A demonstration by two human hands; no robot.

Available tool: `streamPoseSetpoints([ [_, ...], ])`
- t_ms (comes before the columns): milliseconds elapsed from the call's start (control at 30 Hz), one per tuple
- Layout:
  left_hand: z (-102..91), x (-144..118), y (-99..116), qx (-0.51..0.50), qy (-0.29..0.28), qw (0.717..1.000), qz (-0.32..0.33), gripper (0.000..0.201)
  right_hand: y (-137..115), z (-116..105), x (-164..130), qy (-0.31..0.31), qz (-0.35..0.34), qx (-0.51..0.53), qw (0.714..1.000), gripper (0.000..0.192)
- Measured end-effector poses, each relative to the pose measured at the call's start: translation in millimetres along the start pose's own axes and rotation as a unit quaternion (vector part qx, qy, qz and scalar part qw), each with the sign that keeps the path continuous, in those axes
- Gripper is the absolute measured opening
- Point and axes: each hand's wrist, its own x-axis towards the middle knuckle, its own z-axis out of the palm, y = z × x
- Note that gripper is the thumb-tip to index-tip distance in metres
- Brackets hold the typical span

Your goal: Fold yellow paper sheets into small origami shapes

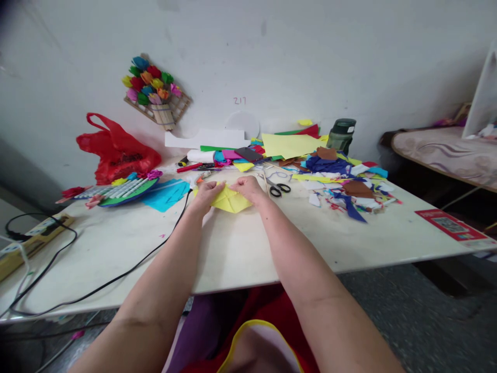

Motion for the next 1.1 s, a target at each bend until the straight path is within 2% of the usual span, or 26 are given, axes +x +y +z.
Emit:
streamPoseSetpoints([
  [233, -4.2, -2.4, 1.7, 0.016, -0.008, 0.999, 0.027, 0.034, 0.7, -2.7, 1.2, -0.009, -0.025, 0.006, 1.000, 0.033],
  [533, -2.8, -2.2, 1.7, -0.061, -0.053, 0.997, -0.006, 0.032, -2.2, -5.1, -2.7, -0.062, -0.001, 0.041, 0.997, 0.029],
  [800, -4.2, -1.5, 1.5, -0.071, -0.055, 0.996, 0.019, 0.030, -3.8, -4.6, -2.5, -0.051, 0.010, 0.046, 0.998, 0.027],
  [900, -5.5, 0.2, 0.0, -0.052, -0.045, 0.997, 0.037, 0.030, -3.1, -4.4, -1.2, -0.031, 0.000, 0.032, 0.999, 0.024],
  [1100, -5.6, 5.7, -4.9, -0.054, 0.011, 0.998, 0.031, 0.034, -0.1, -8.3, 0.2, -0.033, 0.012, 0.070, 0.997, 0.023],
])
